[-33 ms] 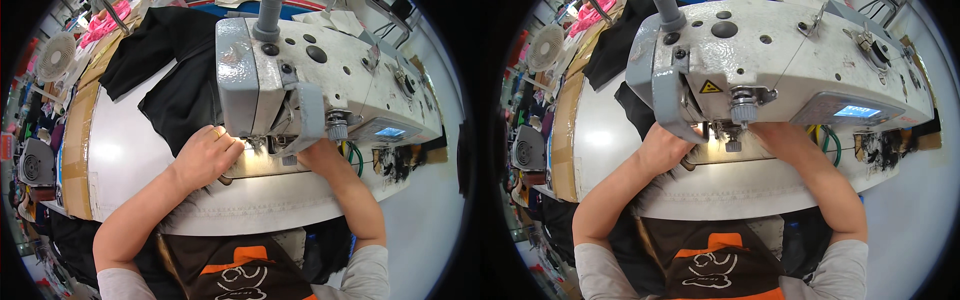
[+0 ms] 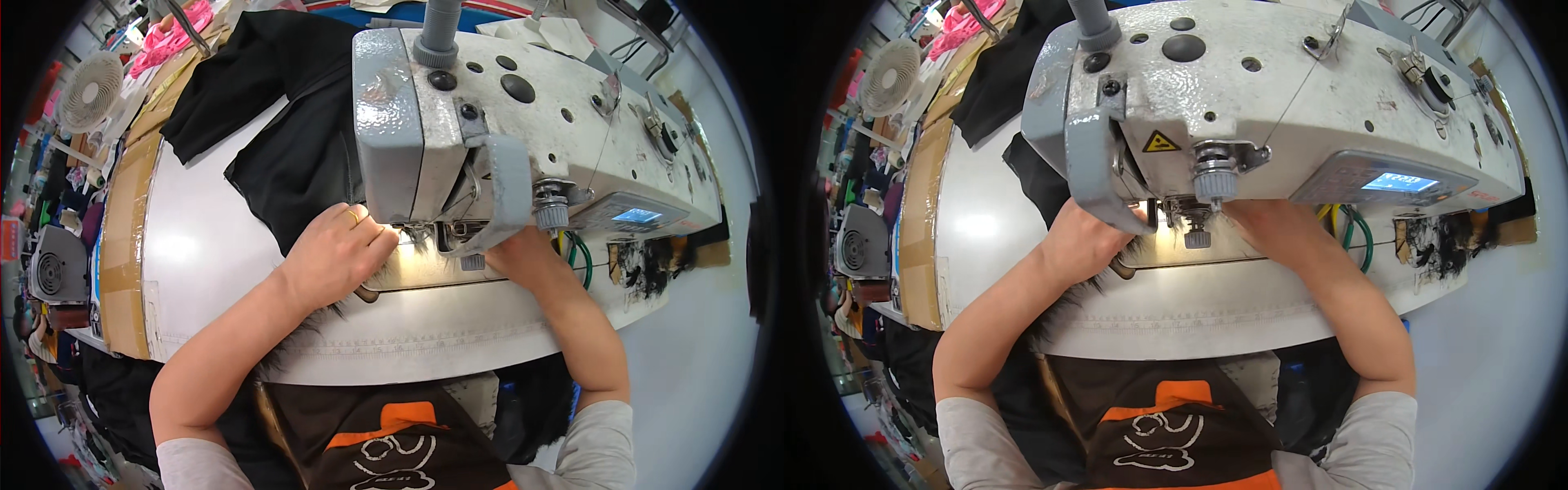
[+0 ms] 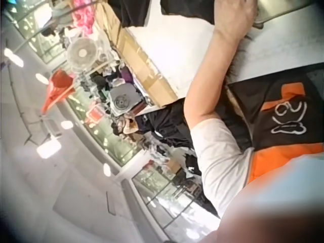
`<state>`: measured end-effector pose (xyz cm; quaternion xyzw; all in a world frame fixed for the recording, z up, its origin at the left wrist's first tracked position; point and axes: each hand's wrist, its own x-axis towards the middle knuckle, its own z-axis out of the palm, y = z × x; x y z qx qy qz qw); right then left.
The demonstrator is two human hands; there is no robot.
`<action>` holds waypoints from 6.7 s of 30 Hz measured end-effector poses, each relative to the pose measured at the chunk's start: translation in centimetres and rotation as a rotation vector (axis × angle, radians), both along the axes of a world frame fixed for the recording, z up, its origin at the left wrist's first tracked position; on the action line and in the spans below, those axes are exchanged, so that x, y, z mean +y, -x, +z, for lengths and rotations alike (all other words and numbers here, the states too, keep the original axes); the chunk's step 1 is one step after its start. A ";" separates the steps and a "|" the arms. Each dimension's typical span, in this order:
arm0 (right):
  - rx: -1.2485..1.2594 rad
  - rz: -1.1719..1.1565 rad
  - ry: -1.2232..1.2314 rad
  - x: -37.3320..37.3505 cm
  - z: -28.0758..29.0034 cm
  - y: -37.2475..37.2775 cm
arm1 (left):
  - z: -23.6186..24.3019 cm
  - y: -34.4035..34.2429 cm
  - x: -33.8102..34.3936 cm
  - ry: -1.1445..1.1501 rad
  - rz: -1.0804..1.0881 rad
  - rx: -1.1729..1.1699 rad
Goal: Sewing a fur trim onto the edge of a black garment using an industrial sewing machine.
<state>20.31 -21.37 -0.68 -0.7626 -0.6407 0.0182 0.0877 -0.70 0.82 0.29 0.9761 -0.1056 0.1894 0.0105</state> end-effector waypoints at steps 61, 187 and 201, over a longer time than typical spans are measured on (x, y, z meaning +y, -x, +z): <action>0.313 -0.172 -0.147 0.5 0.7 0.0 | 0.8 1.8 -2.6 0.211 0.183 -0.017; 0.148 -0.083 -0.080 -0.3 -0.7 -1.0 | 0.0 0.4 -0.8 0.039 0.141 0.017; 0.204 -0.156 0.151 -1.1 0.1 -1.6 | 0.5 0.1 -0.4 0.073 0.090 0.030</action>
